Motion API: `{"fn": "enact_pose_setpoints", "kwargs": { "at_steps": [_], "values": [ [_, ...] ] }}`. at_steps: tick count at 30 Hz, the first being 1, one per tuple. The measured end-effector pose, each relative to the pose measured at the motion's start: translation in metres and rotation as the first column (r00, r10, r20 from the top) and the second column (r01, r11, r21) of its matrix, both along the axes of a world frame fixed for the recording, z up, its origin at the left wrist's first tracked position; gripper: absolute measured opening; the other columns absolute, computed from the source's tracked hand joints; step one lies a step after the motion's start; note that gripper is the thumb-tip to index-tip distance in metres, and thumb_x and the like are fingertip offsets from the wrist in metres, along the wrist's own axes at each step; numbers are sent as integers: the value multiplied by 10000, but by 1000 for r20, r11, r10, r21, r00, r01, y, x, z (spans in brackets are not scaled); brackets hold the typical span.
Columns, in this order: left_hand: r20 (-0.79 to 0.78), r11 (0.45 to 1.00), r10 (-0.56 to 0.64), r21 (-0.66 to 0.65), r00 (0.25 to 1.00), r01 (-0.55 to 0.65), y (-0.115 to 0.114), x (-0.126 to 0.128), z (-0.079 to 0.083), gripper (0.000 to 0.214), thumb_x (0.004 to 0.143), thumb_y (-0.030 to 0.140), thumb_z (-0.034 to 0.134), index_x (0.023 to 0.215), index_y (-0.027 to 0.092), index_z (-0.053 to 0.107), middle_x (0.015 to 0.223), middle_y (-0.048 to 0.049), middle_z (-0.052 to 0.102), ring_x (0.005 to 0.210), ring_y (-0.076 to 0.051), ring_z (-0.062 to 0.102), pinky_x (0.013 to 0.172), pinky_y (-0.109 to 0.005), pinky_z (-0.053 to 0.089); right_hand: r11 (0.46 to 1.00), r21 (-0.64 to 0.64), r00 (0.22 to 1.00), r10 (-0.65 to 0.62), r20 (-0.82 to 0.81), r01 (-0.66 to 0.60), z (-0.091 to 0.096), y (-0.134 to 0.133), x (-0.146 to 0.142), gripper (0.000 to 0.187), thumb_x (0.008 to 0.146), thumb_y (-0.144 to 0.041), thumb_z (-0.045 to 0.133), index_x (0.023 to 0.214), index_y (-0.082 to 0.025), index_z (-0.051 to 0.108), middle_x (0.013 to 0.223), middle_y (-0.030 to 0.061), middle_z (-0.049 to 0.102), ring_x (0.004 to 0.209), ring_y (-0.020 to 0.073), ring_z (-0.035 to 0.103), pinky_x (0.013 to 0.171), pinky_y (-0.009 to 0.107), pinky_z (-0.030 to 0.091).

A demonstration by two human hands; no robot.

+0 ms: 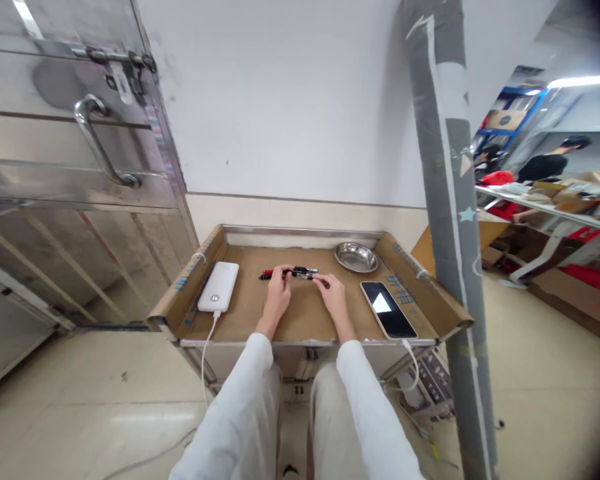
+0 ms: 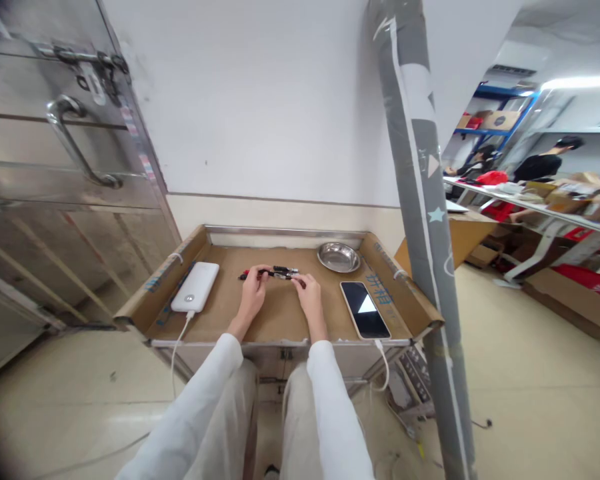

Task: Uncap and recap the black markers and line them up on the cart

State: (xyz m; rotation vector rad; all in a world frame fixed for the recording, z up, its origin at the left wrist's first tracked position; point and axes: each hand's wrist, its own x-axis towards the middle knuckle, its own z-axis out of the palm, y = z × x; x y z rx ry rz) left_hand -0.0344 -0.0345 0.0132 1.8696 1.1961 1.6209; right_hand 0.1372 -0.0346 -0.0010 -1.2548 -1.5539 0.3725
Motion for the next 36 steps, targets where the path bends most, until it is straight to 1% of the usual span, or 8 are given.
{"fn": "enact_pose_setpoints", "kwargs": {
  "at_steps": [4,7,14,22,26,30,33,36],
  "values": [
    [-20,1000,11,9,1000,-11,1,0,1,174,925,272,414,1009,188,543,1028,-73,618,956,-163,578,856,-307,450,991,29,990,-131,-62,133,-2,1,4,292,848,-363,506,945,-159,690,863,83,637,765,170,591,734,292,466],
    [-63,1000,-16,20,998,17,0,0,2,163,917,258,426,999,191,551,1021,-73,620,967,-170,581,856,-311,453,985,37,986,-166,-3,166,-4,2,6,277,862,-333,484,913,-161,695,852,85,629,775,180,583,756,311,460],
    [-64,1000,2,20,998,-1,3,-1,-1,155,910,232,431,995,193,555,1013,-67,622,966,-170,586,857,-315,464,985,36,958,-175,229,171,-8,1,4,278,893,-249,433,882,-164,698,841,87,602,806,198,554,788,324,435],
    [-47,998,-47,40,998,48,6,0,-4,151,909,207,427,991,196,553,1015,-64,616,991,-163,587,887,-319,468,995,49,925,-102,367,90,-10,0,-2,254,889,-215,448,850,-186,698,834,82,593,838,211,529,814,338,425],
    [-44,996,-51,65,998,54,8,1,-4,154,903,183,426,981,194,558,1003,-65,596,996,-161,581,889,-324,479,994,71,949,-97,299,79,-9,0,0,253,893,-232,445,863,-182,691,832,77,595,837,205,534,807,328,427],
    [-32,999,-4,54,999,6,7,1,-3,147,895,179,443,955,199,575,998,-62,557,956,-156,573,862,-325,500,975,78,952,-219,214,207,-10,4,6,283,905,-263,417,878,-163,681,854,90,592,829,205,533,812,333,414],
    [-30,999,27,40,999,-26,7,0,-3,137,891,186,457,947,200,581,993,-60,542,929,-156,572,839,-327,512,960,46,926,-280,254,277,-13,7,9,306,906,-258,401,856,-145,681,841,107,587,838,221,521,815,343,403],
    [-22,999,36,27,999,-36,7,0,-4,134,891,185,461,948,199,581,990,-59,539,925,-154,571,839,-330,515,955,38,908,-291,300,293,-15,9,9,304,902,-250,406,837,-152,686,841,113,589,834,226,512,806,344,401]
  ]
}}
